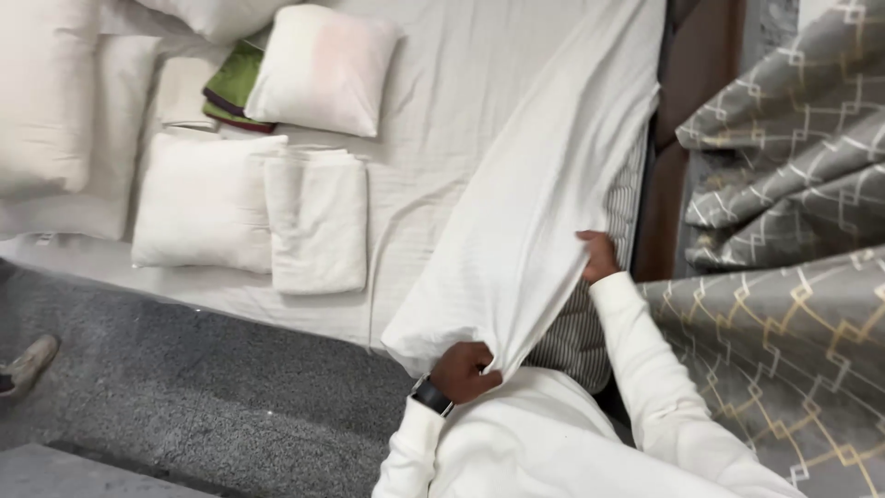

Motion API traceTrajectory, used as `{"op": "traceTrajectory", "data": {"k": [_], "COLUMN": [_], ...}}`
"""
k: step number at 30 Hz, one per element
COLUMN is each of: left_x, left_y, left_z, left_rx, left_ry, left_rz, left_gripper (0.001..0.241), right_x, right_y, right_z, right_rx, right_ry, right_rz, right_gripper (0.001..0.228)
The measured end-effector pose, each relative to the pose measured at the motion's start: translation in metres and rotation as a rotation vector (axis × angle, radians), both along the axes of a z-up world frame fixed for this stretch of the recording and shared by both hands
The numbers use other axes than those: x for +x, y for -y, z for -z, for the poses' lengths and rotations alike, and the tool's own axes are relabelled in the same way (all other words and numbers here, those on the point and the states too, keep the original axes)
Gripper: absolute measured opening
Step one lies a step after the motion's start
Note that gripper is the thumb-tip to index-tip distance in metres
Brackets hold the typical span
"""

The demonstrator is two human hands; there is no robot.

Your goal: The person arranges white pillows and folded towels on a bed. They then pull a white fitted sheet over the mattress, tucking it in at the corners. The person continues to adjust the pillows and towels on the bed.

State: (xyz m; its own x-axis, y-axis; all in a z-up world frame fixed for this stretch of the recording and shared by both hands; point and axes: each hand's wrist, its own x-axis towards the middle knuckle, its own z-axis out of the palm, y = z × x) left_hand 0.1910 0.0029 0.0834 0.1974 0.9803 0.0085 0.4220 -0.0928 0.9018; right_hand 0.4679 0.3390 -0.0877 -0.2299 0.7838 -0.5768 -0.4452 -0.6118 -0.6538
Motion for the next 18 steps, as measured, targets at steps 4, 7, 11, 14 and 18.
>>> {"op": "traceTrajectory", "data": {"k": [4, 7, 11, 14, 18], "left_x": [-0.028, -0.050, -0.070, -0.087, -0.111], "left_y": [0.016, 0.014, 0.003, -0.002, 0.000], "left_z": [-0.030, -0.048, -0.056, -0.048, -0.050], "left_rx": [-0.027, -0.026, -0.028, 0.041, 0.130], "left_ry": [-0.068, -0.015, -0.104, -0.234, -0.308], "left_rz": [-0.008, -0.083, -0.160, -0.254, -0.386], "left_gripper": [0.024, 0.029, 0.028, 0.020, 0.022], "right_x": [0.021, 0.030, 0.033, 0.023, -0.015], "right_y": [-0.066, -0.103, -0.145, -0.128, -0.021], "right_z": [-0.016, -0.040, 0.018, 0.027, -0.032], "right_rx": [-0.049, -0.013, 0.206, 0.409, 0.420], "right_ry": [0.159, 0.122, 0.359, 0.810, 1.557], "right_rz": [0.202, 0.244, 0.306, 0.240, -0.241], "right_gripper": [0.061, 0.058, 0.048, 0.041, 0.032]}}
